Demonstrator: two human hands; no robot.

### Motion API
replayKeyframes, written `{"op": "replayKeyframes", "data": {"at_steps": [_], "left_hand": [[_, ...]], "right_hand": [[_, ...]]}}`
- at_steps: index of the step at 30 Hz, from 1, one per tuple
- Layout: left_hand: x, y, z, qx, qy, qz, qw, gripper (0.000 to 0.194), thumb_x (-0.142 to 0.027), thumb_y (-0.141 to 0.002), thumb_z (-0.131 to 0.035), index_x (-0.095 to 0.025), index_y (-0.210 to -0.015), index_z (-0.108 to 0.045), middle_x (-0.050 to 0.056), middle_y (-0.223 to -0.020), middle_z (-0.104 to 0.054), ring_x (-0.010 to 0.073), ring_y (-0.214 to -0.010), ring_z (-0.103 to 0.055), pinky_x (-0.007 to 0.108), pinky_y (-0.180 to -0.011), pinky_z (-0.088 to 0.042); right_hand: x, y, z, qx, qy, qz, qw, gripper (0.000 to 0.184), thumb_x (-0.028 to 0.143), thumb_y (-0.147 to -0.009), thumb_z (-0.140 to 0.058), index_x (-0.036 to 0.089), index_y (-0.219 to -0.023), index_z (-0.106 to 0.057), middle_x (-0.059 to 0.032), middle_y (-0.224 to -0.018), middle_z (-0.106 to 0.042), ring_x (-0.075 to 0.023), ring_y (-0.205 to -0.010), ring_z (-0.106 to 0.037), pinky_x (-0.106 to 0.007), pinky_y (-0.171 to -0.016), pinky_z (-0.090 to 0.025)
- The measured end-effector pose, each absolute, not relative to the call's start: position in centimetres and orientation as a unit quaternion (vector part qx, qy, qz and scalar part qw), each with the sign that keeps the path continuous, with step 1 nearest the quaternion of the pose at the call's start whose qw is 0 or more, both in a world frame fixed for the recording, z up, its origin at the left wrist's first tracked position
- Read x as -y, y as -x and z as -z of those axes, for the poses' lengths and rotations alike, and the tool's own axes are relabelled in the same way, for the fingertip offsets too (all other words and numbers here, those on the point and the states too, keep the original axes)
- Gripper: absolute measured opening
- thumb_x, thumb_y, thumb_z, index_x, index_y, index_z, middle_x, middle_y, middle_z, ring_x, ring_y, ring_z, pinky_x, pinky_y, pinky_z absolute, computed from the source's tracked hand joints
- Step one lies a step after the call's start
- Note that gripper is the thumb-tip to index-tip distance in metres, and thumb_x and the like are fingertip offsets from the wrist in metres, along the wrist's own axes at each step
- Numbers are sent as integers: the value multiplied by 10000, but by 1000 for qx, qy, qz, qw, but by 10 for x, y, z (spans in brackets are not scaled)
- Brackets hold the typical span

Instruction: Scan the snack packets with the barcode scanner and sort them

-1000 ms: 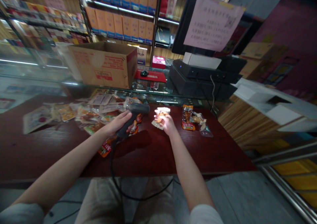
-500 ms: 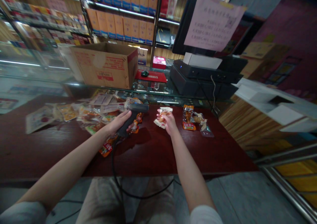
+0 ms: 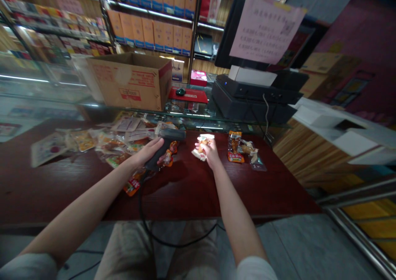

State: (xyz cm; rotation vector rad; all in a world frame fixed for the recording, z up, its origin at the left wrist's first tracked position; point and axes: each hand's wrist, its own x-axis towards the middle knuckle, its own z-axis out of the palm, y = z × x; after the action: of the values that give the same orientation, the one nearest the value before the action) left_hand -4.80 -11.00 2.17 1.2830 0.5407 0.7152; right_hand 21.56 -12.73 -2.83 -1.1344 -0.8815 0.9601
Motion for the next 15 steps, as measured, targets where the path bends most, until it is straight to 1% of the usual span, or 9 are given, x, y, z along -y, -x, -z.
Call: {"op": "replayKeyframes", "data": {"at_steps": [1,3,5,7,9,11,13,15], "left_hand": [[109,49,-22,-249,-576,-326,707,597,-680,-800,-610,-154,-1063,-507,-35,-600,-559,84,-419,-473,204,-388,-350],[104,53,-24,-264,-566,-348,699,627,-683,-784,-627,-161,-1108,-503,-31,-605,-574,98,-436,-502,208,-394,-366],[99,57,-26,-279,-562,-369,685,632,-684,-790,-619,-162,-1126,-506,-33,-587,-574,102,-426,-505,211,-390,-367],[92,63,-28,-291,-568,-394,662,609,-672,-806,-609,-158,-1116,-509,-24,-619,-600,92,-416,-496,210,-380,-360],[86,70,-29,-299,-569,-425,637,573,-652,-812,-616,-162,-1087,-501,-7,-702,-642,82,-429,-504,209,-377,-371],[80,76,-30,-312,-560,-448,623,540,-632,-817,-622,-173,-1068,-488,-5,-740,-655,77,-442,-514,208,-388,-388],[77,80,-30,-323,-550,-453,623,532,-635,-824,-611,-178,-1063,-483,-25,-679,-632,80,-432,-510,209,-395,-389],[74,84,-30,-327,-544,-452,626,549,-651,-826,-597,-173,-1070,-486,-44,-606,-596,86,-419,-506,209,-398,-377]], "right_hand": [[127,-220,29,409,542,-363,638,356,228,-694,-676,249,-1017,-528,-49,-994,-688,-227,-886,-672,-428,-830,-566],[128,-233,28,460,632,-202,591,365,234,-723,-650,230,-1070,-537,-92,-1069,-641,-258,-1019,-625,-465,-947,-504],[131,-250,25,503,698,-49,508,373,227,-775,-599,206,-1146,-565,-139,-1196,-570,-284,-1152,-554,-473,-1037,-424],[135,-266,24,515,747,38,419,388,205,-831,-528,197,-1214,-584,-162,-1271,-513,-307,-1202,-517,-490,-1053,-382],[139,-277,27,506,784,84,351,394,184,-853,-499,196,-1231,-609,-182,-1310,-491,-338,-1220,-496,-529,-1042,-355],[141,-284,33,491,814,93,296,381,207,-856,-532,181,-1223,-630,-213,-1334,-489,-382,-1235,-472,-584,-1031,-322],[141,-288,41,475,842,68,246,409,273,-854,-581,146,-1241,-625,-250,-1350,-490,-426,-1255,-451,-629,-1027,-291],[141,-290,45,467,857,29,216,503,363,-836,-630,119,-1275,-603,-267,-1376,-479,-453,-1281,-431,-647,-1039,-266]]}}
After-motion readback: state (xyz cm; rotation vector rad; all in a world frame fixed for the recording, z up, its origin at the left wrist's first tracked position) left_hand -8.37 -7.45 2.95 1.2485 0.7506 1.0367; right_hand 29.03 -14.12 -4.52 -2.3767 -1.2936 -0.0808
